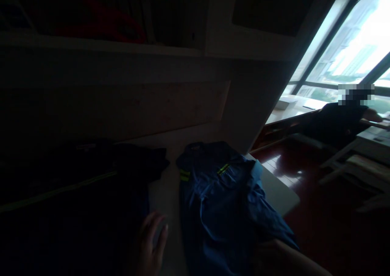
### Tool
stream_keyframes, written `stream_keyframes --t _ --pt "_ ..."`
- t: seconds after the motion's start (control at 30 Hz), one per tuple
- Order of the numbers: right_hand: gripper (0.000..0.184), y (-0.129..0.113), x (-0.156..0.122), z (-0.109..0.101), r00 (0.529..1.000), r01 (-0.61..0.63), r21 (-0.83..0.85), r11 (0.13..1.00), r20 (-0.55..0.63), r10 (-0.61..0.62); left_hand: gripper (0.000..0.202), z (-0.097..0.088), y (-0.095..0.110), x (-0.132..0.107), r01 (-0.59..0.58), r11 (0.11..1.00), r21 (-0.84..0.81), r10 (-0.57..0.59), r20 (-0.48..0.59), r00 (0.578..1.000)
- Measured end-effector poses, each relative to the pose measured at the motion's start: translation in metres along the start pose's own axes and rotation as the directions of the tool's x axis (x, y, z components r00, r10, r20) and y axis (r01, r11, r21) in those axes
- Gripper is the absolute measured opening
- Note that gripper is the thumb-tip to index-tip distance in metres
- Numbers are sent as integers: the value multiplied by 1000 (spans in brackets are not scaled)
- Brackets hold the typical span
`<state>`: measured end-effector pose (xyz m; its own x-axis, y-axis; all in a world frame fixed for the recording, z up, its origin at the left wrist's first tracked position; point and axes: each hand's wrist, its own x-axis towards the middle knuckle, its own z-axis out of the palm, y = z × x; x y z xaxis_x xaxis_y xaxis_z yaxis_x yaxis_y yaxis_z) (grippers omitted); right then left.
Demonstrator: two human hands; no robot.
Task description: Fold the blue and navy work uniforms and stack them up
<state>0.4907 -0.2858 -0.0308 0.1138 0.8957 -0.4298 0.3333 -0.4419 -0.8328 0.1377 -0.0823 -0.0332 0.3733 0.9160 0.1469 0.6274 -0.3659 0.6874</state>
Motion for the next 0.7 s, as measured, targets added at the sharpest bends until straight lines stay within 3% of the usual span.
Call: stream_keyframes --t 0.07,0.1,0.17,0.23,0.27,0.33,0.43,0.57,0.63,0.7 --pt "33 -9 20 -4 993 93 51 994 -77 -89 37 18 30 17 -99 995 -17 99 31 995" --pt "36 -16 35 -7 967 156 31 987 -207 -147 39 28 44 25 -138 990 -9 139 52 989" --pt "42 -28 71 -13 826 206 -174 963 -496 -266 45 48 67 39 -207 978 31 202 113 973" --pt "48 -36 106 -18 717 56 -439 897 -607 -342 56 70 82 47 -256 963 86 236 194 952" --pt "51 -38 121 -20 711 -54 -527 848 -617 -339 60 81 85 49 -272 956 110 239 243 940" --pt "57 -39 142 -24 767 -220 -613 759 -589 -254 58 99 87 49 -292 945 146 236 315 919" --pt "64 -36 154 -35 813 -296 -670 681 -551 -189 34 110 84 41 -305 934 183 227 354 907" --pt "72 -20 155 -67 778 -299 -790 536 -527 -342 46 87 77 25 -244 935 258 135 378 916" --pt "76 -6 156 -85 792 -291 -816 500 -499 -353 45 67 69 15 -125 959 253 32 344 938" --pt "80 9 157 -95 832 -267 -806 528 -469 -296 39 47 56 5 67 987 145 -106 281 954"
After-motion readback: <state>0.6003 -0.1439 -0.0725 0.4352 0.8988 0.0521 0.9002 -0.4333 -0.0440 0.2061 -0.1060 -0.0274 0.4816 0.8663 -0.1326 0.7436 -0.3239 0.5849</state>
